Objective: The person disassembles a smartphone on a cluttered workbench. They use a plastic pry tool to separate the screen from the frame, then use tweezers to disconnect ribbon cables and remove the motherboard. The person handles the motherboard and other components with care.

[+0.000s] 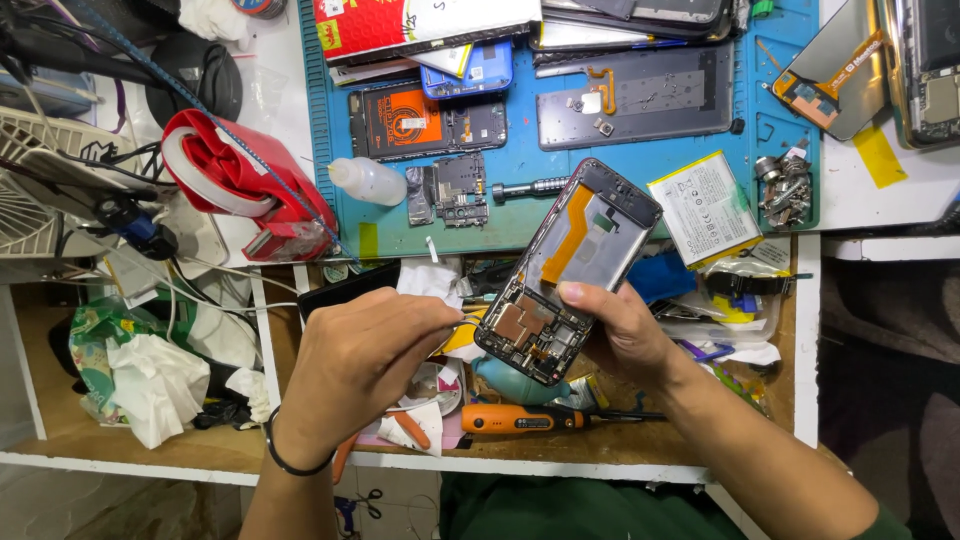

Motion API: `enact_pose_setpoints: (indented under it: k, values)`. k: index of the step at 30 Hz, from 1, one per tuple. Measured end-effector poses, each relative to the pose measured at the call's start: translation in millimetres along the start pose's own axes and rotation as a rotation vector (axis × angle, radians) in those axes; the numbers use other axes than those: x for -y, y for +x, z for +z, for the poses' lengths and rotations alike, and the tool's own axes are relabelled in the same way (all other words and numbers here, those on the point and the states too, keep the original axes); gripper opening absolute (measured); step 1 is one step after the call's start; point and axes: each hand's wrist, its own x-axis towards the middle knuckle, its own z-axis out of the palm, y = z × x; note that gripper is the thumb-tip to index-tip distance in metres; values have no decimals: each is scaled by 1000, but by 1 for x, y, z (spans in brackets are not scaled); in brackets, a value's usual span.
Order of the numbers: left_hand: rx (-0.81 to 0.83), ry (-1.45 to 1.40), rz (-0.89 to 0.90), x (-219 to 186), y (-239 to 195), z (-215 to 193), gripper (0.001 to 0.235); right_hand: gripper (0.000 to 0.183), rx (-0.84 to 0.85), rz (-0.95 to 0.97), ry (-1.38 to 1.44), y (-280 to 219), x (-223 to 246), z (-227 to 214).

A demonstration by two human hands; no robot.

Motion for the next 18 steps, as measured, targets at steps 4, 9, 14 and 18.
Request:
enact_pose_setpoints:
  k: [4,9,14,18]
  values:
    - [4,5,-8,2,0,-1,9,57,-2,22,20,0,0,1]
    - [12,65,-8,4,1,-1,7,56,-30,-8,43,-1,-1,1]
    - [6,58,-9,4,2,-1,8,58,-57,0,21,0,-3,-1]
    - [10,68,-11,5,1,-1,8,59,-64,9,29,-1,-2,0]
